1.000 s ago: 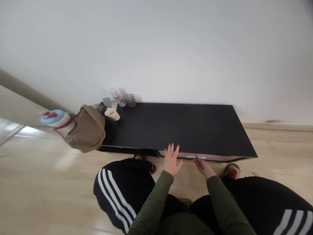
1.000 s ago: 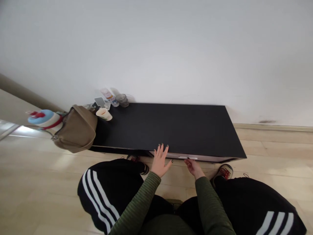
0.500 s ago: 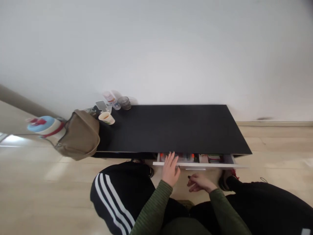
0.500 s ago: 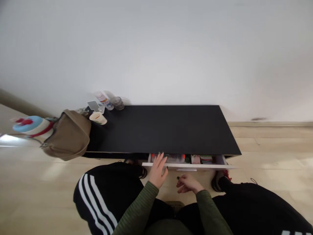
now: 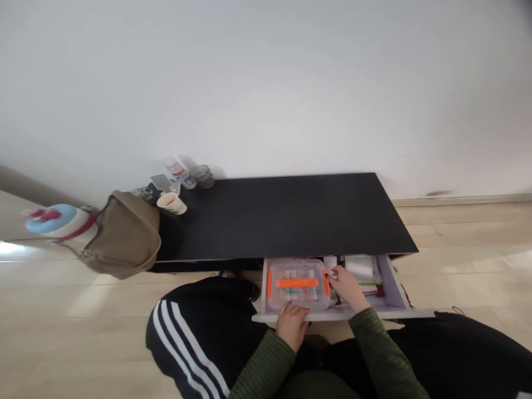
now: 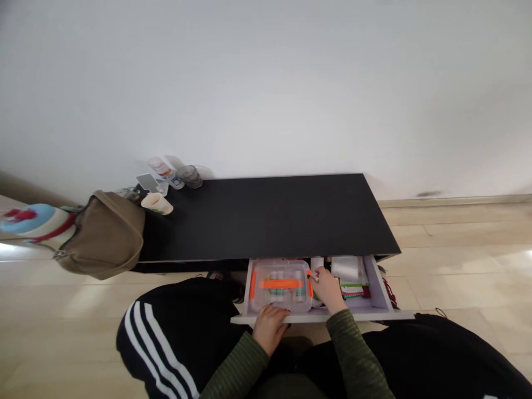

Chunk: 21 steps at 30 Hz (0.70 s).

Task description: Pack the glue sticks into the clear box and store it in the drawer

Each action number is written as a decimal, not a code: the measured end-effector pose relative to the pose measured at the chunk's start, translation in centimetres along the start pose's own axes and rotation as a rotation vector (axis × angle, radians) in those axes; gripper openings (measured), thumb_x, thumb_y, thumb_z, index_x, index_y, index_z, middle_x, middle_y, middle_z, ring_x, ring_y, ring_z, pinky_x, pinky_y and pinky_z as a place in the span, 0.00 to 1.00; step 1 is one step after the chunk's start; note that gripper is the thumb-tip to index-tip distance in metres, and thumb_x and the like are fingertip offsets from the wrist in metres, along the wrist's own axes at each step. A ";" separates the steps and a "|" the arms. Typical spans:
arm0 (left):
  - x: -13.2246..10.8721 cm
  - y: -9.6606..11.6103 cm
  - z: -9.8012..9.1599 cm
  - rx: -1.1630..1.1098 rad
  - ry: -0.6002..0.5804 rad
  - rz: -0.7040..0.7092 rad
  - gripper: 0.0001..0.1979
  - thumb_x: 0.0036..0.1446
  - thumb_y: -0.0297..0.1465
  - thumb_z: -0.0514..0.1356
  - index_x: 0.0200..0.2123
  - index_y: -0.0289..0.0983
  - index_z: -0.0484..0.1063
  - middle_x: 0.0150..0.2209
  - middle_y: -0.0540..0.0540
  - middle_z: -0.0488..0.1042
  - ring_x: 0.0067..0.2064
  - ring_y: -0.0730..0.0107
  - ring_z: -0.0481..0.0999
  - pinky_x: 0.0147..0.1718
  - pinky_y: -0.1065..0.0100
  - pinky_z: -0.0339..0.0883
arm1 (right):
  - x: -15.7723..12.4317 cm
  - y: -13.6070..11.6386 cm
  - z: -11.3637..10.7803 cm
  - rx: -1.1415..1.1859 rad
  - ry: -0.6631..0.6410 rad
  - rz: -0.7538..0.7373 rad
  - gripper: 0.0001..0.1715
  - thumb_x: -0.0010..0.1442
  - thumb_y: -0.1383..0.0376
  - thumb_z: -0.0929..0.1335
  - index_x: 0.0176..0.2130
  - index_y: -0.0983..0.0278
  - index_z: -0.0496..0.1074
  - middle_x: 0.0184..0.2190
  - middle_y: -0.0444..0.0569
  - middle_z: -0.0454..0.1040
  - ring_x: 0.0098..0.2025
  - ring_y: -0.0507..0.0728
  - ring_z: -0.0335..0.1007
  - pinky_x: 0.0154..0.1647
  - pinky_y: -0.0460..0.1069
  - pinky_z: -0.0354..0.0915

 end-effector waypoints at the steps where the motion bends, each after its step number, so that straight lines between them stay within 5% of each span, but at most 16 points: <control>1: -0.3 0.0 0.4 -0.006 -0.008 -0.009 0.16 0.50 0.22 0.61 0.42 0.40 0.78 0.41 0.44 0.80 0.46 0.56 0.75 0.54 0.49 0.62 | 0.2 0.3 0.6 -0.014 -0.027 0.021 0.22 0.63 0.58 0.63 0.53 0.66 0.68 0.51 0.59 0.75 0.52 0.62 0.73 0.48 0.50 0.62; 8: -3.6 3.1 0.6 -0.201 0.083 0.178 0.13 0.53 0.24 0.57 0.41 0.40 0.77 0.42 0.43 0.78 0.46 0.60 0.75 0.47 0.59 0.67 | -1.4 0.4 3.5 -0.050 -0.220 0.036 0.20 0.60 0.57 0.66 0.46 0.70 0.70 0.42 0.61 0.78 0.46 0.63 0.75 0.41 0.49 0.61; 11: -4.5 4.1 1.5 -0.186 -0.065 0.148 0.10 0.54 0.28 0.58 0.37 0.40 0.77 0.35 0.44 0.78 0.41 0.62 0.75 0.42 0.63 0.68 | -2.7 -1.5 2.5 0.044 -0.179 -0.073 0.16 0.57 0.58 0.67 0.42 0.66 0.70 0.38 0.55 0.78 0.40 0.60 0.74 0.37 0.48 0.60; 15: -4.3 3.4 2.7 -0.069 -0.229 -0.046 0.13 0.57 0.32 0.56 0.41 0.41 0.78 0.39 0.43 0.79 0.44 0.58 0.76 0.46 0.60 0.68 | -5.2 -4.5 -1.3 0.077 -0.005 -0.167 0.11 0.50 0.59 0.70 0.33 0.61 0.68 0.27 0.45 0.74 0.29 0.55 0.67 0.30 0.47 0.54; 21: -2.9 2.5 2.2 -0.083 -0.184 -0.127 0.14 0.61 0.33 0.53 0.41 0.42 0.78 0.41 0.43 0.80 0.45 0.58 0.77 0.47 0.59 0.70 | -9.6 -3.7 -11.1 0.288 0.184 -0.204 0.15 0.46 0.55 0.74 0.30 0.60 0.70 0.21 0.43 0.70 0.26 0.54 0.64 0.27 0.48 0.58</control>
Point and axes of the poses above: each hand's wrist, its own x-axis towards the middle knuckle, its own z-axis out of the palm, y = z × x, the point moved 4 cm from there along x, towards the middle knuckle
